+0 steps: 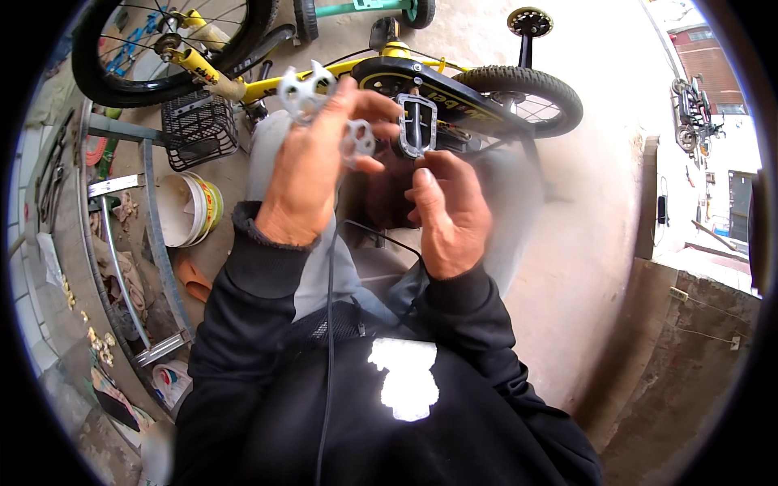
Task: The person is repairing a yellow bicycle by removing a pedal from the crank arm using a wrench. They loosen the bolt, remove the pedal, and then reattach it, tightening the bolt to secure it in place.
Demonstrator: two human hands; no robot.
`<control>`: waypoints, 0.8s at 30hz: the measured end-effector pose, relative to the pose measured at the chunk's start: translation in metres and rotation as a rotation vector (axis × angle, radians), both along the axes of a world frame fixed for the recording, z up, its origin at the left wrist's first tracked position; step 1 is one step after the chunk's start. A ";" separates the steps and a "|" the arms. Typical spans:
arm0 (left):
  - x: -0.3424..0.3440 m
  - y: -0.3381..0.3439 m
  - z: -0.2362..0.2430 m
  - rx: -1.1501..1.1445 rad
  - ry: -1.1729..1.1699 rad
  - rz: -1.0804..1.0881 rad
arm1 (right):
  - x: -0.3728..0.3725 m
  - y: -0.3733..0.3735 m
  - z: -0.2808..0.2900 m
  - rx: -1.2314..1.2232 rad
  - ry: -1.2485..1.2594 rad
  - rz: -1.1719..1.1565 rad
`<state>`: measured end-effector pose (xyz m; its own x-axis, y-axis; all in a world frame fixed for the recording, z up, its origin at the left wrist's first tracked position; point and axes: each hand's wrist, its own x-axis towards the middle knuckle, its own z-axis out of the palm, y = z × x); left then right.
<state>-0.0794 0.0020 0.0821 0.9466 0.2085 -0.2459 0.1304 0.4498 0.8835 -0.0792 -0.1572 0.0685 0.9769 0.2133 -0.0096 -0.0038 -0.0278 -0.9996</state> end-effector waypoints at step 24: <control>-0.056 -0.074 0.018 -0.104 0.013 -0.432 | -0.064 -0.046 0.022 -0.481 -0.705 -0.042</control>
